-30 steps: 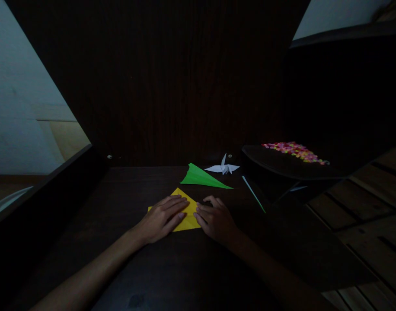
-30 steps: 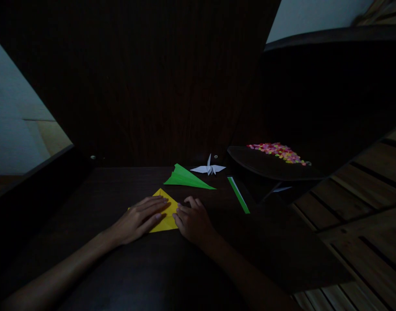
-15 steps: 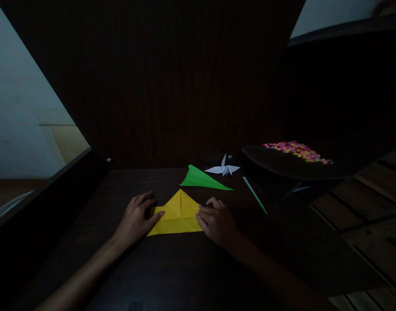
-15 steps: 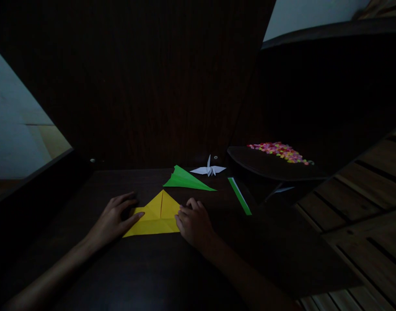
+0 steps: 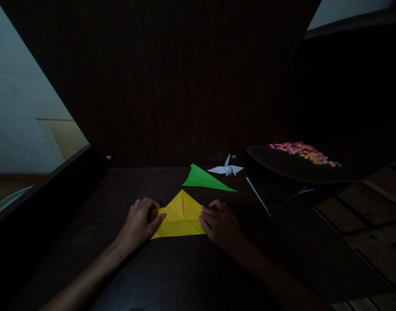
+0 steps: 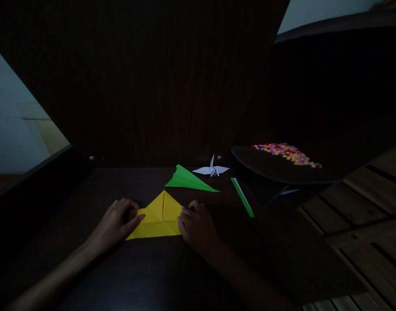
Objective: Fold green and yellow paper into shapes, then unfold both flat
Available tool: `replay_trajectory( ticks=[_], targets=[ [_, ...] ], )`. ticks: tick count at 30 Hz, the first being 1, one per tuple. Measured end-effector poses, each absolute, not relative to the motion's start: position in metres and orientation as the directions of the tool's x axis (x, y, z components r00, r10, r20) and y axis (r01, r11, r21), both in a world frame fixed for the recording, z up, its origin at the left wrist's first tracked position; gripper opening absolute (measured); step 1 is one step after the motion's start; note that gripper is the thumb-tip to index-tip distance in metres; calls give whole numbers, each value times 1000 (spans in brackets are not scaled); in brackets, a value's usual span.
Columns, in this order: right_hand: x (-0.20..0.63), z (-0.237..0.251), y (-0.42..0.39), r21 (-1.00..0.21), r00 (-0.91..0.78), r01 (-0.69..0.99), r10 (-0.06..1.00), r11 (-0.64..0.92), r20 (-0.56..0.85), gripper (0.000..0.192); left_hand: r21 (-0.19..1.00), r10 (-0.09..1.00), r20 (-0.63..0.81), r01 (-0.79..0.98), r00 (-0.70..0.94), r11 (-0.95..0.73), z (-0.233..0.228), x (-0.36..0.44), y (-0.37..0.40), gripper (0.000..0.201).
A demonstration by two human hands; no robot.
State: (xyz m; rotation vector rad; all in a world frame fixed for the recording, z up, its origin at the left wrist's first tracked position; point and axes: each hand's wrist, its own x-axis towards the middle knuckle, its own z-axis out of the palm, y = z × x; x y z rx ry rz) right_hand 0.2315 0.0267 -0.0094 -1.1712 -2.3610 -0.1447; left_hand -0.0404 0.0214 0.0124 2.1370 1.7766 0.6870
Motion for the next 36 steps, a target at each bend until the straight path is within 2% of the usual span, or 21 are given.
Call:
replay_trajectory(
  ticks=[6,15,26,36],
  targets=[
    [233,-9,26,-122,-512,763,709,635,485,10,606,989,143,785,48,-126,9,-40,21,43],
    [232,-7,25,-133,-516,757,711,639,479,11,525,993,82,843,89,-119,19,-36,19,39],
    [233,-8,26,-123,-523,768,728,628,444,12,561,984,141,810,110,-171,19,-33,17,23],
    [233,-11,26,-129,-514,767,722,629,463,10,537,932,251,763,262,-359,14,-33,15,27]
  ],
)
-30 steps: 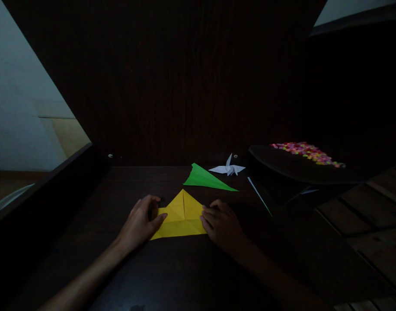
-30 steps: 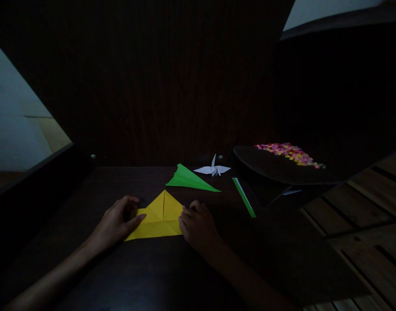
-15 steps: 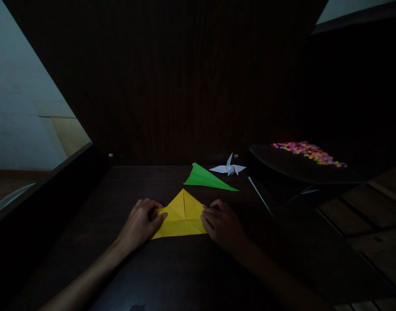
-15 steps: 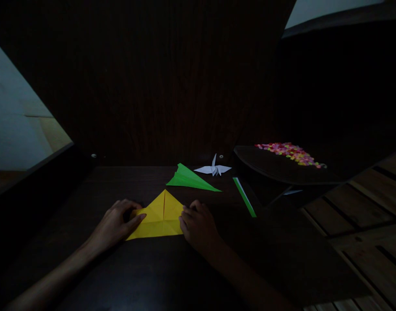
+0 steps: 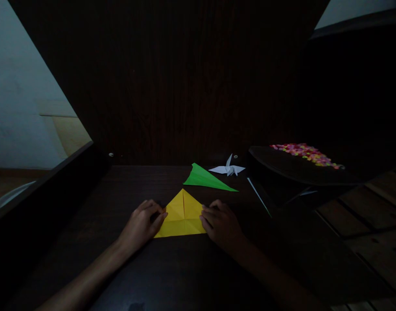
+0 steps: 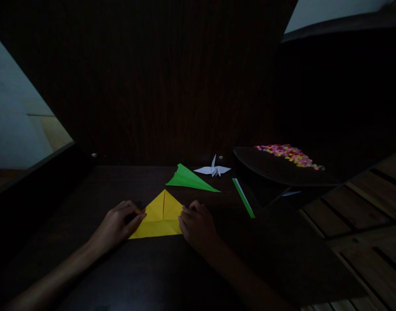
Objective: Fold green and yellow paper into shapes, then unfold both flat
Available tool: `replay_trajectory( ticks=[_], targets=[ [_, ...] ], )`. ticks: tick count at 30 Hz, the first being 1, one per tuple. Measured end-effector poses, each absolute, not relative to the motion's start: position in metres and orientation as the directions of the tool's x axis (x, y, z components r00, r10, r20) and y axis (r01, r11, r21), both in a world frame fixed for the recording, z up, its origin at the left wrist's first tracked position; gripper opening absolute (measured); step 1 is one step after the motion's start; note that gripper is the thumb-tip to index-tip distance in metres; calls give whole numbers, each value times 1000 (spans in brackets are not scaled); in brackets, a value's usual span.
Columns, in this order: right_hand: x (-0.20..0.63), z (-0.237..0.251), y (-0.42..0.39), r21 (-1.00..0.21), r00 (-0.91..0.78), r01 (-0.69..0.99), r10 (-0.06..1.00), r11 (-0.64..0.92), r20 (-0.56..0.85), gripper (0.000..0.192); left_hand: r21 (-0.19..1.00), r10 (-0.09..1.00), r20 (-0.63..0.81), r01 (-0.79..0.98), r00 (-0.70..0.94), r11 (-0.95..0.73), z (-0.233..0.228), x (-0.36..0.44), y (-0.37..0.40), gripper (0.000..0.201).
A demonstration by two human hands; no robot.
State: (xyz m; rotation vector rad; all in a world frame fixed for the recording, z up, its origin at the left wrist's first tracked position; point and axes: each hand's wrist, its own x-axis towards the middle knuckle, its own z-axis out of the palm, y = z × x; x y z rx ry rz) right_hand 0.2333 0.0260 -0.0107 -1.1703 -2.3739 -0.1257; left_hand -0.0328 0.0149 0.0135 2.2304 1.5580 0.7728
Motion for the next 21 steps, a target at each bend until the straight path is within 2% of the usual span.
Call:
replay_trajectory(
  ticks=[11,16,19,21],
  targets=[
    [233,-12,26,-137,-509,766,723,628,466,10,420,841,349,734,413,-534,6,-31,12,27],
    [233,-12,26,-166,-500,753,718,637,485,14,391,827,282,728,487,-562,18,-36,9,26],
    [233,-11,26,-177,-500,740,707,649,500,15,444,820,195,697,538,-563,28,-45,11,31],
    [234,-11,26,-177,-500,739,706,650,501,14,485,848,158,708,505,-513,31,-53,13,37]
  ],
)
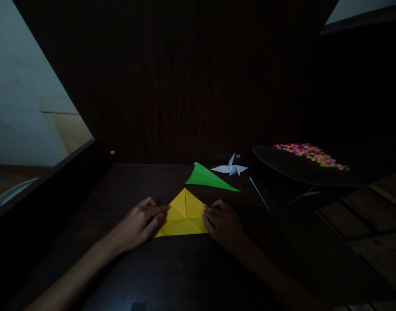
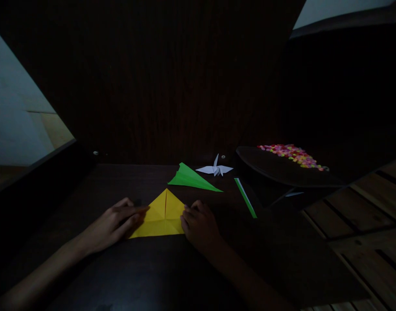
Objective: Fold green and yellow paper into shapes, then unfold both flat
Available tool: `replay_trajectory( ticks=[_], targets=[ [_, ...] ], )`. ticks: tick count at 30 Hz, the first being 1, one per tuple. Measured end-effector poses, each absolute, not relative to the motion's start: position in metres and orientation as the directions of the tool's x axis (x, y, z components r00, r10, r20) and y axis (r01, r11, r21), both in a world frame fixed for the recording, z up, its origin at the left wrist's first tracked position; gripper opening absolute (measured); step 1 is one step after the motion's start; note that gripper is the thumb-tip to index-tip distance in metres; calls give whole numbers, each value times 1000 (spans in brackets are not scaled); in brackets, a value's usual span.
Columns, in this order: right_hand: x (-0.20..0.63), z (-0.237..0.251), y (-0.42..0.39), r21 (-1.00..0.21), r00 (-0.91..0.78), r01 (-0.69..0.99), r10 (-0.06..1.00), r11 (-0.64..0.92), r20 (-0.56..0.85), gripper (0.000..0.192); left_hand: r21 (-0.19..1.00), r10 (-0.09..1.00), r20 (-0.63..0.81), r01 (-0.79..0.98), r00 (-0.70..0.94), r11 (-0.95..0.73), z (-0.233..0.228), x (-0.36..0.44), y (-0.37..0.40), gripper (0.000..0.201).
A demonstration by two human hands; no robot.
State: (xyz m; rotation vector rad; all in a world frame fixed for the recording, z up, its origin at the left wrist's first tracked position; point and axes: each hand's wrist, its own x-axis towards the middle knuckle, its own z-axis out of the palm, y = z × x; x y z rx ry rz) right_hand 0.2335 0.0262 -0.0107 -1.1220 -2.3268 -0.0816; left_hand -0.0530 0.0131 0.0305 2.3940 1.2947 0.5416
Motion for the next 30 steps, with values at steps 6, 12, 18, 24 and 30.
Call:
replay_trajectory(
  ticks=[6,12,18,24,30],
  targets=[
    [235,-12,27,-158,-502,759,722,632,476,12,568,903,91,723,420,-393,21,-70,24,47],
    [236,-14,28,-160,-504,752,715,639,485,12,638,884,130,644,449,-422,15,-71,32,46],
    [235,-13,28,-159,-505,740,696,654,511,14,668,888,153,617,434,-416,5,-73,36,47],
    [234,-10,27,-174,-507,745,717,644,479,14,585,845,169,638,508,-501,10,-69,32,40],
    [233,-10,27,-138,-505,748,691,650,518,13,501,766,194,610,613,-614,14,-67,29,40]
  ],
)
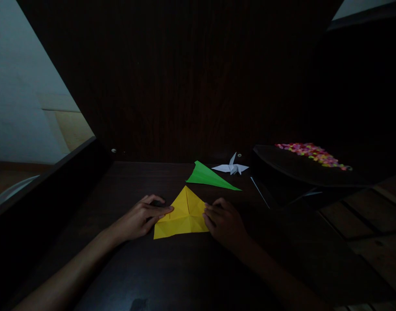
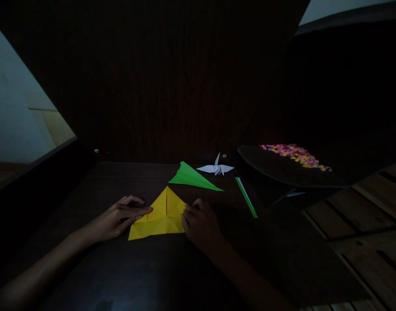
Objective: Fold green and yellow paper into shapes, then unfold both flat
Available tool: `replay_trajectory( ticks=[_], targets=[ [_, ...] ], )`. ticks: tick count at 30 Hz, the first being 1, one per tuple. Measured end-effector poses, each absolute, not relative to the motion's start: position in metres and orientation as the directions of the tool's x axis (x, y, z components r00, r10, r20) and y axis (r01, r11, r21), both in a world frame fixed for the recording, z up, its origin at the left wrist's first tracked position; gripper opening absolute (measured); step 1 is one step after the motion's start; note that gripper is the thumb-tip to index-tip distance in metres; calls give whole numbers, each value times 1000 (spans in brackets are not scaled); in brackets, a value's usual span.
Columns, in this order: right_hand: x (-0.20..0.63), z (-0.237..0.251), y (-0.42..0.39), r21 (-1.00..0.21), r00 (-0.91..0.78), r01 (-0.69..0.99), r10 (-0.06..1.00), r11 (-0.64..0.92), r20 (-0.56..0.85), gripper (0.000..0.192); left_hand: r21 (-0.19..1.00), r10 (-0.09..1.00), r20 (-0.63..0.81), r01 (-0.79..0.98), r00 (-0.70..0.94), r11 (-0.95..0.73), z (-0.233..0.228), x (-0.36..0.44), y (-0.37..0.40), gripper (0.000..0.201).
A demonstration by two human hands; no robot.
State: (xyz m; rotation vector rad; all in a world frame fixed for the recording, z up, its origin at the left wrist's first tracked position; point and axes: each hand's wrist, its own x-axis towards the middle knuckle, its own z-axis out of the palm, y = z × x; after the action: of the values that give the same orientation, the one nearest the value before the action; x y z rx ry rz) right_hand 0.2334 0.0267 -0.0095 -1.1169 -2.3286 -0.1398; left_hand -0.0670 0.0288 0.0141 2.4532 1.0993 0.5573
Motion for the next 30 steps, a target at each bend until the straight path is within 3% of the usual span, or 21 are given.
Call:
replay_trajectory(
  ticks=[11,16,22,30],
  targets=[
    [241,-9,31,-96,-494,771,686,630,535,14,378,730,178,639,659,-670,13,-67,25,42],
    [241,-8,30,-104,-494,773,696,626,522,14,335,613,192,537,766,-775,15,-66,27,40],
    [242,-7,30,-123,-486,775,709,620,511,12,370,656,97,584,749,-722,16,-70,28,36],
    [243,-6,31,-165,-477,776,736,609,480,13,357,647,-21,610,762,-707,23,-69,23,46]
  ],
)
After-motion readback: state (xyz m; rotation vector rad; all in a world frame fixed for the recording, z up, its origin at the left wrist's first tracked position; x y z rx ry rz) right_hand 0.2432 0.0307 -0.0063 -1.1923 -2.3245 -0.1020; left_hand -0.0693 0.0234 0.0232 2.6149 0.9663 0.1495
